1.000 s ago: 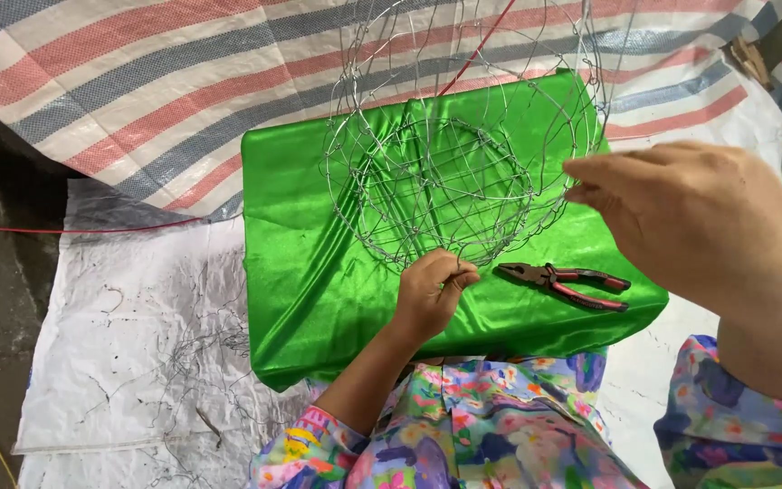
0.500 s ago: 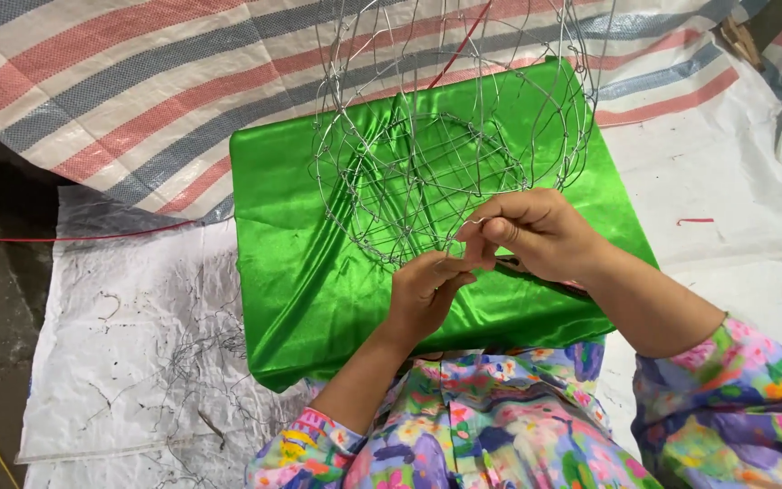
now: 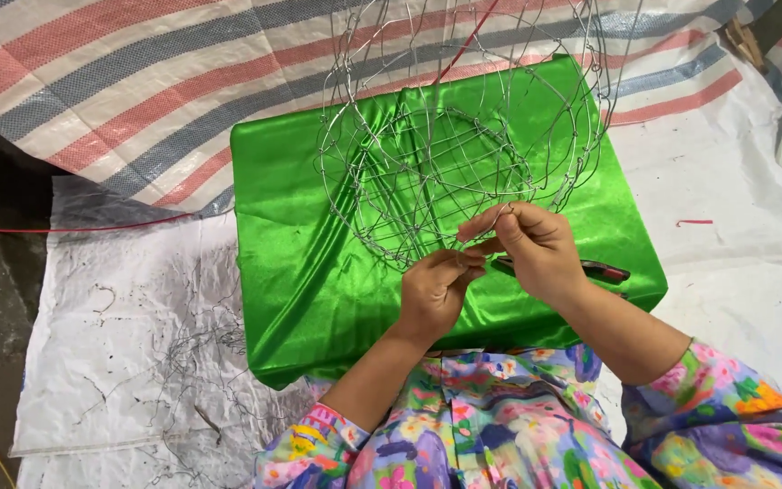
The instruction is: A person uses pliers to bend and secure metal wires into a dome-shaped structure on a fabrication floor.
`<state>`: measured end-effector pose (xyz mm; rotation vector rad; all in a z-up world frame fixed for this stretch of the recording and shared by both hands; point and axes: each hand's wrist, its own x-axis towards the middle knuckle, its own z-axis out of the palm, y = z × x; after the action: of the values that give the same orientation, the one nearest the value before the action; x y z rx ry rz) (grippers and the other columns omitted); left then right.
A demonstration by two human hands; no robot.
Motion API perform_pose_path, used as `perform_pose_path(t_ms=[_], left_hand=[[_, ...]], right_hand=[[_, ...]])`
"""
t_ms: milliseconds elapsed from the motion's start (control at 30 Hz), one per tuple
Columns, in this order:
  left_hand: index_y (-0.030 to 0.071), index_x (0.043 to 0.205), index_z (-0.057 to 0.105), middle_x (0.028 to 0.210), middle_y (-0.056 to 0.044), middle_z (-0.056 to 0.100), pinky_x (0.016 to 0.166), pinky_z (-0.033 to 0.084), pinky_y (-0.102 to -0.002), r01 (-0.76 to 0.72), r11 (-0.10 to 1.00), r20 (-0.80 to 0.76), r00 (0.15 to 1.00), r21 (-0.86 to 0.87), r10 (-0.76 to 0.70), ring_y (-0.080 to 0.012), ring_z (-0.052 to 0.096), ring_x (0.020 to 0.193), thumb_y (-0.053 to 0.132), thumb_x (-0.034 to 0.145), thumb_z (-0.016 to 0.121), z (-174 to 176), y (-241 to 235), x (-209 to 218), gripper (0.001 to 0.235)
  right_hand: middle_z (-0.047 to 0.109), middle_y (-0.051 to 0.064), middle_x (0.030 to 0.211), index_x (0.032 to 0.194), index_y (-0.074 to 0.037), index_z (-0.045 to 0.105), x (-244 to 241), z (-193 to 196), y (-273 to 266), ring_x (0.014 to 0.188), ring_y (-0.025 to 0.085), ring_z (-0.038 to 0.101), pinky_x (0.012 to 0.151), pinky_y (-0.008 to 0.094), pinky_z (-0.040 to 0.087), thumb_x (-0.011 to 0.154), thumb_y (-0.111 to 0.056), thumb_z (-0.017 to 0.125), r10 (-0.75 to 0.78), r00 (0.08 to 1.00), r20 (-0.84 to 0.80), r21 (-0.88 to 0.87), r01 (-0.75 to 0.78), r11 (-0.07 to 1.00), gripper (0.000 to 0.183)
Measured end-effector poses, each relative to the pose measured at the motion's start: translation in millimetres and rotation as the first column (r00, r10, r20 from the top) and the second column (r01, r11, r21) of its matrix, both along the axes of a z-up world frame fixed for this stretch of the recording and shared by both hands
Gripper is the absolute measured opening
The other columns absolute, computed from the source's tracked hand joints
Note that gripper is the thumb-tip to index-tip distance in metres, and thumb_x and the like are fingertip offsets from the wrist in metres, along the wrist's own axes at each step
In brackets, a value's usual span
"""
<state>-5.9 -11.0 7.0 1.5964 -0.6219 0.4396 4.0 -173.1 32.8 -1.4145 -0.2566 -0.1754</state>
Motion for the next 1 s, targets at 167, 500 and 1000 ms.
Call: perform_pose_path(t_ms=[167,500,1000], left_hand=[[0.007,0.101,0.079,0.088,-0.009,0.074,0.065,0.064,-0.037,0.002,0.997,-0.051,0.999,-0.072,-0.006,-0.0307,0.074,0.075,-0.003,0.093,0.072,-11.5,-5.2,-0.1,0.014],[0.003,0.101,0.065,0.099,-0.013,0.076,0.052,0.062,-0.038,-0.083,0.986,-0.128,0.986,0.144,0.102,-0.0252,0.072,0.062,0.003,0.102,0.063,9.5,-7.0,-11.6,0.003],[0.015,0.107,0.061,0.06,-0.002,0.07,0.058,0.056,-0.038,0.024,0.952,-0.338,0.937,0.305,0.084,-0.0243,0.071,0.055,0.027,0.108,0.051,19.6,-7.3,-10.1,0.016]], right_hand=[[0.076,0.024,0.098,0.103,0.01,0.069,-14.4,28.8,-5.0,0.092,0.035,0.076,0.065,0.047,0.068,0.108,-0.007,0.055,-0.158,0.984,0.077,-0.415,0.176,0.893,0.022],[0.076,-0.002,0.081,0.105,-0.015,0.074,-5.6,41.7,-10.9,0.074,0.025,0.073,0.059,0.042,0.061,0.106,-0.019,0.067,-0.189,0.91,0.368,-0.837,0.413,0.359,0.008],[0.078,0.008,0.114,0.129,-0.003,0.07,-27.6,12.1,-5.8,0.082,0.019,0.076,0.056,0.029,0.058,0.092,0.0,0.077,-0.256,0.734,0.63,-0.542,0.65,0.533,0.038]])
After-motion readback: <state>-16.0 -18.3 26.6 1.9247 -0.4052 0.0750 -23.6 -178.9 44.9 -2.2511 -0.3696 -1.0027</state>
